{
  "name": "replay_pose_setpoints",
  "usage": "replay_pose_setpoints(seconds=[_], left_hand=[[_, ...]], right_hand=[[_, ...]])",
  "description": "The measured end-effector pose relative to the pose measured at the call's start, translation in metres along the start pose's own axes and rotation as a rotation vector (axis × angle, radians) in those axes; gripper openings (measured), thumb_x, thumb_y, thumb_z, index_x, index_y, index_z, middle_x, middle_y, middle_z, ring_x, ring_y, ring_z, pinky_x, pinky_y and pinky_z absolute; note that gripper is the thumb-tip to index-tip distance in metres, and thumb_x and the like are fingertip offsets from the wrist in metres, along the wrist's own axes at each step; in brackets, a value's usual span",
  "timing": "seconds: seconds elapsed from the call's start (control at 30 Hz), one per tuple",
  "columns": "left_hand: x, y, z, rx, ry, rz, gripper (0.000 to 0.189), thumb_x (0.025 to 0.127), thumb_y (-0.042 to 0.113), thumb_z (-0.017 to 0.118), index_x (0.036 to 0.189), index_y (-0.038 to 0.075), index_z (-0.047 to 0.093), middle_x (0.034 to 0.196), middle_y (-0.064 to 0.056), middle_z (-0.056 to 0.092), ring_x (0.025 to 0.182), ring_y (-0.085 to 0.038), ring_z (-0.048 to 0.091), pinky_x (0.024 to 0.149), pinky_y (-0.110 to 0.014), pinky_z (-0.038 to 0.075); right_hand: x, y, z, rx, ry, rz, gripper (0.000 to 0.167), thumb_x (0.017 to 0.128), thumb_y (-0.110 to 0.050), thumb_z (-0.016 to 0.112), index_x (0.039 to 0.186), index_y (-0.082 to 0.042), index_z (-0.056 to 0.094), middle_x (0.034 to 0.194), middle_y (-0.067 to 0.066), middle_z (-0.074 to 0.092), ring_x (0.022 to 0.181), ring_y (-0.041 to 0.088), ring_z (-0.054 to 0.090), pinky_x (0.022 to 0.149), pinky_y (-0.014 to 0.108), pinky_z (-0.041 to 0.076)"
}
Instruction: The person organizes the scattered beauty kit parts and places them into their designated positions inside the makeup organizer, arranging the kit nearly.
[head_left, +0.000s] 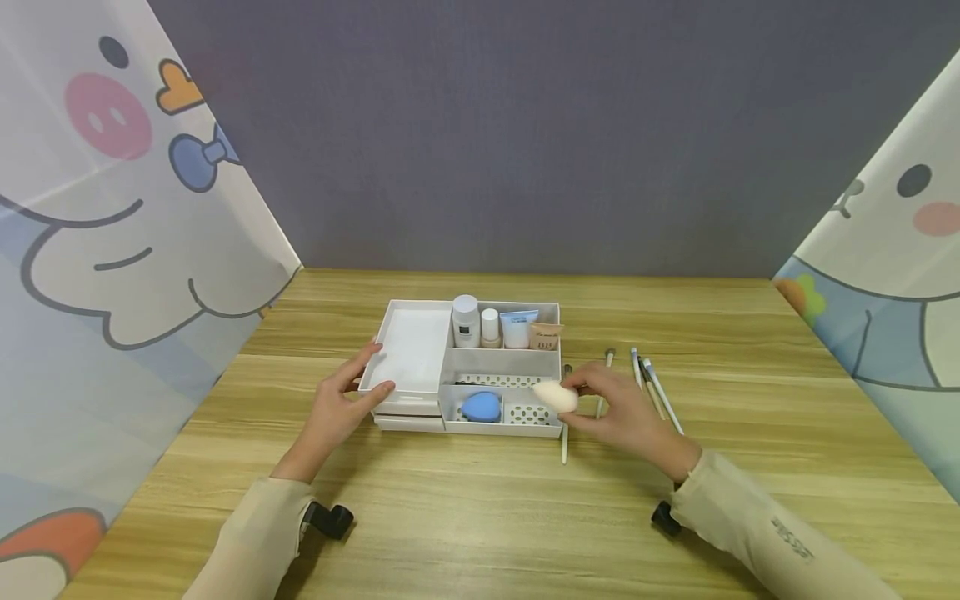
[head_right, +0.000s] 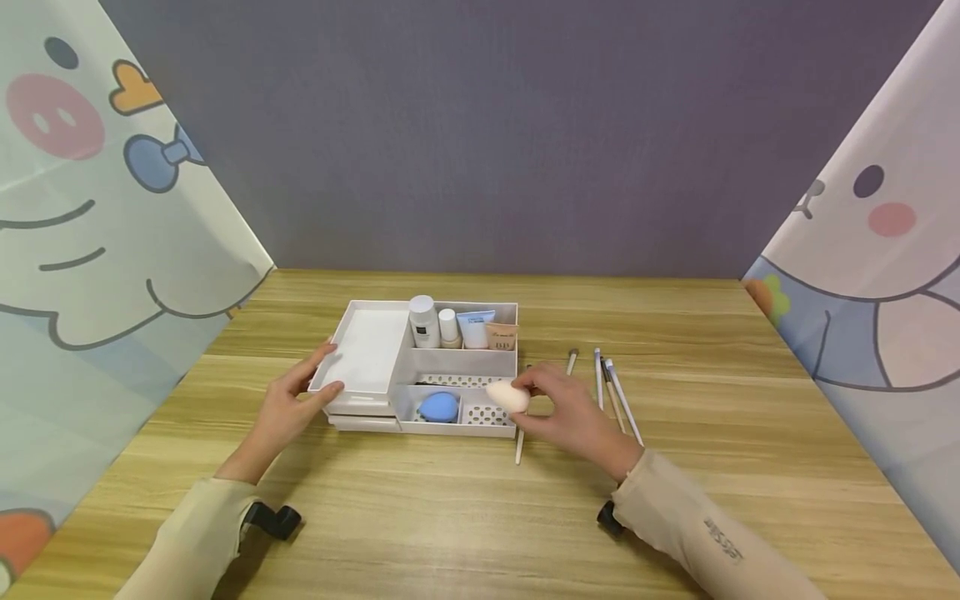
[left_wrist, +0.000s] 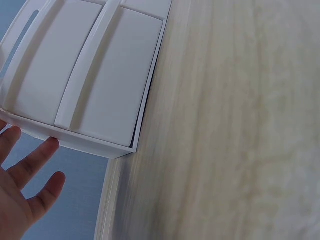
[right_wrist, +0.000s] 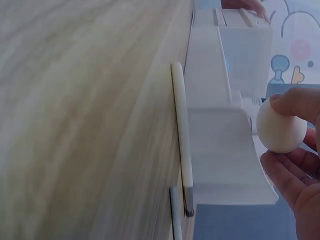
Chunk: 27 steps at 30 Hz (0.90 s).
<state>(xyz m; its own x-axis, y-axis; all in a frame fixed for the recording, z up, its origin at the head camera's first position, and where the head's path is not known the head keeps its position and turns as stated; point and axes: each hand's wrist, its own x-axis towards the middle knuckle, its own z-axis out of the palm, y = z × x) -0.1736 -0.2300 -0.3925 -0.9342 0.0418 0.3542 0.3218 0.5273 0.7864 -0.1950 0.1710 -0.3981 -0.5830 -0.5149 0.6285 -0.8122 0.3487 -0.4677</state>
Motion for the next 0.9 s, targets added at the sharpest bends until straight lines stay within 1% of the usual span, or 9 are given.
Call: replay_pose_setpoints(seconds=[0.1,0.2,0.3,0.4,0.5,0.57,0.6,0.77,0.9], left_hand=[[0.000,-0.001,0.000,0.005,0.004,0.012,0.057,0.088,0.007,0.075,0.141,0.004,0.055,0.149,-0.016,0.046,0.102,-0.019,0.062,0.078,-0.014,0.049],[0.000,-0.001,0.001,0.002,0.007,0.021,0.056,0.088,0.006,0.075,0.140,0.004,0.055,0.148,-0.017,0.046,0.103,-0.021,0.062,0.078,-0.014,0.049],[0.000,-0.001,0.001,-0.005,0.010,0.021,0.055,0.088,0.005,0.075,0.140,0.003,0.056,0.148,-0.016,0.046,0.104,-0.026,0.062,0.079,-0.015,0.049],[0.000,0.000,0.000,-0.003,0.014,0.024,0.056,0.087,0.003,0.075,0.140,0.002,0.055,0.148,-0.016,0.046,0.106,-0.030,0.062,0.079,-0.016,0.049],[0.000,0.001,0.000,0.001,0.018,0.027,0.058,0.086,0.002,0.076,0.140,0.001,0.055,0.148,-0.016,0.046,0.109,-0.030,0.061,0.079,-0.015,0.049],[-0.001,0.001,0.000,-0.002,0.018,0.025,0.058,0.086,0.002,0.076,0.140,0.001,0.055,0.148,-0.016,0.046,0.109,-0.030,0.061,0.079,-0.014,0.048],[-0.001,0.000,0.000,-0.002,0.017,0.020,0.058,0.087,0.003,0.076,0.140,0.002,0.055,0.148,-0.016,0.045,0.108,-0.027,0.061,0.079,-0.014,0.048],[-0.001,-0.001,0.000,0.002,0.008,0.010,0.056,0.088,0.007,0.075,0.141,0.004,0.055,0.149,-0.016,0.046,0.105,-0.025,0.062,0.079,-0.014,0.048],[-0.001,-0.001,0.001,0.005,0.006,0.008,0.056,0.089,0.007,0.075,0.141,0.004,0.055,0.149,-0.016,0.045,0.104,-0.027,0.062,0.079,-0.014,0.049]], right_hand=[[0.003,0.000,0.005,0.004,-0.009,-0.044,0.044,0.064,0.004,0.089,0.101,-0.004,0.066,0.099,0.005,0.067,0.086,0.017,0.066,0.075,0.029,0.058],[0.006,0.000,0.008,-0.007,-0.030,-0.079,0.043,0.065,0.003,0.088,0.102,-0.004,0.066,0.100,0.006,0.068,0.087,0.017,0.066,0.073,0.033,0.059],[0.009,-0.002,0.012,-0.051,-0.060,-0.105,0.043,0.066,0.000,0.089,0.102,-0.005,0.066,0.101,0.006,0.069,0.088,0.018,0.066,0.073,0.035,0.058],[0.013,-0.003,0.015,-0.115,-0.082,-0.149,0.043,0.065,-0.003,0.090,0.101,-0.005,0.066,0.100,0.006,0.069,0.089,0.020,0.066,0.075,0.035,0.058],[0.015,-0.003,0.018,-0.161,-0.100,-0.199,0.044,0.064,-0.005,0.091,0.101,-0.003,0.066,0.100,0.006,0.068,0.089,0.022,0.065,0.076,0.035,0.058],[0.017,-0.003,0.020,-0.173,-0.113,-0.222,0.043,0.065,-0.006,0.090,0.102,-0.002,0.067,0.100,0.007,0.068,0.090,0.023,0.065,0.077,0.035,0.057],[0.017,-0.003,0.021,-0.179,-0.121,-0.230,0.043,0.066,-0.007,0.090,0.102,-0.002,0.067,0.100,0.007,0.068,0.090,0.023,0.065,0.077,0.035,0.057],[0.018,-0.004,0.022,-0.204,-0.162,-0.220,0.040,0.071,-0.010,0.089,0.105,-0.001,0.068,0.104,0.007,0.066,0.090,0.021,0.064,0.077,0.032,0.057],[0.021,-0.006,0.022,-0.205,-0.227,-0.171,0.036,0.076,-0.012,0.086,0.108,-0.001,0.070,0.103,0.005,0.064,0.087,0.016,0.061,0.075,0.031,0.055]])
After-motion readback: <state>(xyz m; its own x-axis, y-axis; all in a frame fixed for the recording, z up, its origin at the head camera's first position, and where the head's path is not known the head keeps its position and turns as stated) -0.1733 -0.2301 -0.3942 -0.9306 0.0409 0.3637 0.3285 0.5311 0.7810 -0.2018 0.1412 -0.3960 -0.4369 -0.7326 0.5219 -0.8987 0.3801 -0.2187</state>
